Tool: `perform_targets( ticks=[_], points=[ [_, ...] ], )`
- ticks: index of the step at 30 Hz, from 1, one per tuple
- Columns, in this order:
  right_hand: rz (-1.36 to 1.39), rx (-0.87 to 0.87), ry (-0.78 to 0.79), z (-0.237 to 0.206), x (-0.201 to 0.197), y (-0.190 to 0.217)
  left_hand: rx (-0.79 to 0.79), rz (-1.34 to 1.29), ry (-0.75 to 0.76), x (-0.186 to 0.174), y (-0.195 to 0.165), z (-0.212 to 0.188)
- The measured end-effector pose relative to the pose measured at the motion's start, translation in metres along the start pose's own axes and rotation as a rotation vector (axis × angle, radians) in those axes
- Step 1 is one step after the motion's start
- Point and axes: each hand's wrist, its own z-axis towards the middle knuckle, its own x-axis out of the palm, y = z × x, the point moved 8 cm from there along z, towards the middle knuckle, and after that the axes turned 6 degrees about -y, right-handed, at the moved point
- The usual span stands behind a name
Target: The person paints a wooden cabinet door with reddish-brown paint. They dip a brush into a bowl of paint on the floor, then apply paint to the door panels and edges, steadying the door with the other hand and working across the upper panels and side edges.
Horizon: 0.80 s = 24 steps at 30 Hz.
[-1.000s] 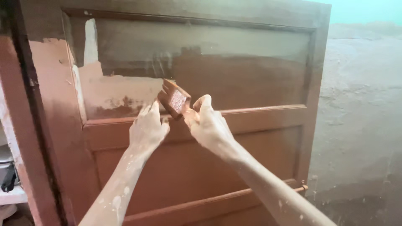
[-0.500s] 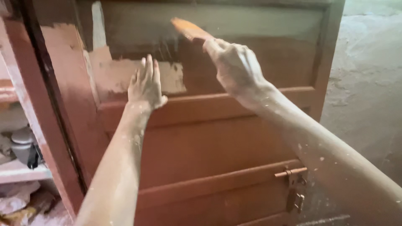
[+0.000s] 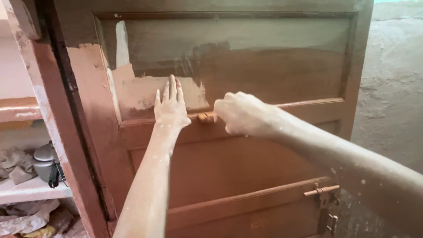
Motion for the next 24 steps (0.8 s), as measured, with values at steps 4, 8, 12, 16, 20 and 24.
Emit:
perform_targets(
  ticks=[4, 8, 12, 16, 20, 24],
  points=[
    [0.044, 0.175, 0.092, 0.027, -0.012, -0.025, -0.002, -0.006, -0.027, -0.008, -0.003, -0.004],
    [-0.273, 0.043, -0.268, 0.051, -0.047, -0.023, 0.002, 0.013, 0.004, -0.010, -0.004, -0.006],
    [-0.387, 0.000, -0.464, 0.043, -0.060, -0.012, -0.011, 0.019, 0.026, -0.008, -0.003, -0.007],
    [-0.313, 0.002, -0.361, 0.029, -0.039, -0.002, 0.007, 0.060, -0.017, -0.009, -0.003, -0.008],
    [-0.136, 0.001, -0.206, 0.002, 0.009, 0.005, 0.015, 0.048, -0.012, -0.011, -0.003, -0.008],
    [0.183, 0.112, -0.485, -0.041, 0.029, 0.001, 0.024, 0.039, -0.060, -0.013, -0.003, -0.008]
  ],
)
